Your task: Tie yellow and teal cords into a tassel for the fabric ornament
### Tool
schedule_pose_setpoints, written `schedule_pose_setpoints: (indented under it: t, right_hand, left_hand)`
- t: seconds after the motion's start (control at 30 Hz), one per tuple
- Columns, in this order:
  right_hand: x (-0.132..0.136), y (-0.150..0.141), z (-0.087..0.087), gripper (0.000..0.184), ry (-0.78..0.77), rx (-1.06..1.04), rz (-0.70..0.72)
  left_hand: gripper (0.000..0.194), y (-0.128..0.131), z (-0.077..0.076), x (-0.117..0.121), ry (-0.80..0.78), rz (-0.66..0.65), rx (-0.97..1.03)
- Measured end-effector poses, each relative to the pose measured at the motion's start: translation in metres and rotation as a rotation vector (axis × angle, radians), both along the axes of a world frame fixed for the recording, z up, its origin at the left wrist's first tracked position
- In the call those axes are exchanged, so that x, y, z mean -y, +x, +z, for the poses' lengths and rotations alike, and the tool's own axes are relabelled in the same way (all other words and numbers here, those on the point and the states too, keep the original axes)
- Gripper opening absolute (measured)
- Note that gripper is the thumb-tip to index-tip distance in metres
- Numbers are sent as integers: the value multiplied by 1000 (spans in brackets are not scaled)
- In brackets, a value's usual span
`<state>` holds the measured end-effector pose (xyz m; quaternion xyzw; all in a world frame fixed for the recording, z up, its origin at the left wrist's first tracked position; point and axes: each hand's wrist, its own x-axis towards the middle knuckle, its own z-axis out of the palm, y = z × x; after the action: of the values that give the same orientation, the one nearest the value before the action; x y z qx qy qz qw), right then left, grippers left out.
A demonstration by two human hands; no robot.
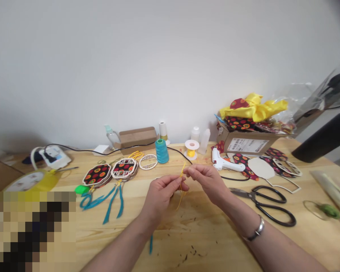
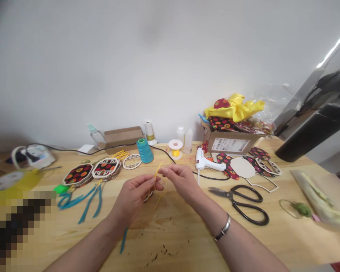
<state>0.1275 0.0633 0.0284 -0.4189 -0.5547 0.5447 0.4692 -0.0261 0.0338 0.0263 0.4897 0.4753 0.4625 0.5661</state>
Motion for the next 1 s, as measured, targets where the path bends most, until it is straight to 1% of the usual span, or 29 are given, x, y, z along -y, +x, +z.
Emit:
schedule_pose_setpoints:
  t: [0.1, 0.23, 0.43, 0.53, 0.6, 0.77, 0.93, 1.0]
  right_hand:
    - [1, -2, 0, 15, -16, -37, 80]
    - [3, -3, 0, 17, -10, -70, 143]
    - [2, -2, -1, 16, 2, -35, 91]
    - [2, -3, 1, 14, 28, 17, 62]
    - [2, -3, 1, 14, 88, 91, 28]
    - [3, -2, -3, 11, 320, 274, -68]
    - [6, -3, -6, 11, 515, 316, -146]
    - [6, -3, -7, 12, 528, 314, -159]
  left_hand:
    - [20, 1, 1, 0, -22, -28, 37]
    - [19, 3, 6, 0, -6, -54, 12]
    - [19, 3, 6, 0, -11, -64, 13]
    - [19, 2, 5, 0, -21, -57, 17]
    - [19, 2, 5, 0, -42, -55, 40]
    - [17, 4, 3, 0, -72, -74, 129]
    - [16, 3, 1, -1, -89, -124, 175]
    - [15, 2, 1, -2, -100, -134, 232]
